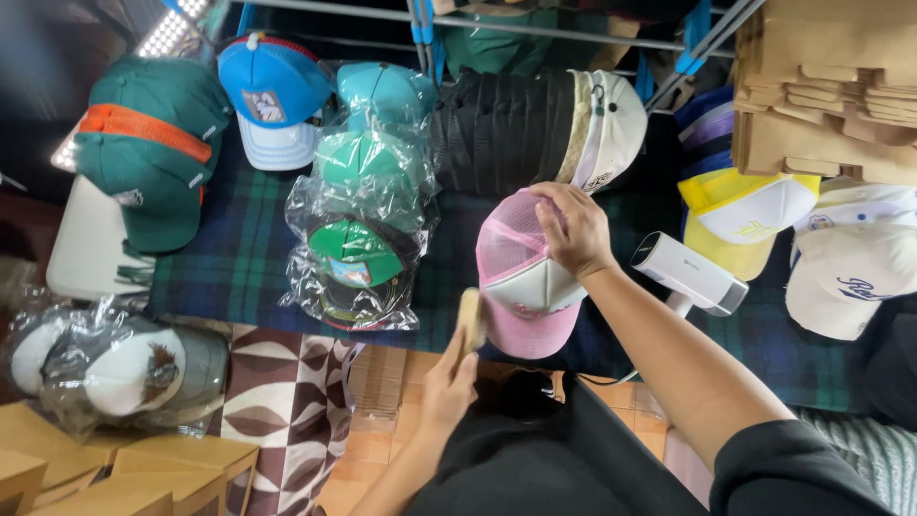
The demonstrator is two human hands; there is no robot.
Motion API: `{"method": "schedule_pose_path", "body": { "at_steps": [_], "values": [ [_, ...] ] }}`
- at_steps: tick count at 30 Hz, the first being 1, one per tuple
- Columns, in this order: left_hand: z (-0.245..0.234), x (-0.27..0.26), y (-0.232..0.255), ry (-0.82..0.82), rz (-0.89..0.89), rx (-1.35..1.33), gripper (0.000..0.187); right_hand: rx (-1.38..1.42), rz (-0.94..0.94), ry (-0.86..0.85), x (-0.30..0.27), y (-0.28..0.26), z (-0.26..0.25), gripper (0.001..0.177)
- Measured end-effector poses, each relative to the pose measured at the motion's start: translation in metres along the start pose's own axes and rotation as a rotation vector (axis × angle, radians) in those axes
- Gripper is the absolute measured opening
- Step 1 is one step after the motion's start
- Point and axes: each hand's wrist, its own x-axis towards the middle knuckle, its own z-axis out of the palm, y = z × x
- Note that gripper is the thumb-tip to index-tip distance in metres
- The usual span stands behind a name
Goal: Cleaning and shaping baseball caps using a handheld steamer and a brush on a wooden head form.
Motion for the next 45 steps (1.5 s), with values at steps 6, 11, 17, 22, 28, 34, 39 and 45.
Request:
{"method": "schedule_pose_path", "body": {
  "at_steps": [6,11,17,22,28,34,39,45],
  "values": [
    [0.036,0.083,0.057,0.037,0.276,-0.518,0.054,0.072,-0.093,0.086,-0.007,0.031,0.015,0.021],
    [0.042,0.016,0.086,0.089,0.527,-0.098,0.049,0.067,-0.095,0.095,-0.004,0.021,0.012,0.02],
    [0.03,0.021,0.073,0.261,0.761,0.417,0.051,0.11,0.004,0.076,-0.008,0.021,0.009,0.027],
    [0.038,0.032,0.138,0.151,0.444,0.604,0.052,0.119,0.029,0.085,-0.004,0.004,-0.001,0.031],
    [0.058,0.09,0.181,0.095,0.521,1.033,0.036,0.191,0.074,0.236,-0.006,0.006,0.001,0.054],
    [0.041,0.085,0.226,-0.158,0.321,0.917,0.048,0.1,0.038,0.211,-0.006,0.008,0.0,0.054],
    [0.019,0.079,0.173,-0.031,0.239,0.419,0.055,0.104,-0.059,0.191,-0.011,0.027,0.011,0.041],
    [0.057,0.007,0.002,0.124,0.172,-0.41,0.06,0.14,0.079,0.09,-0.003,0.002,-0.007,0.043]
  ]
}}
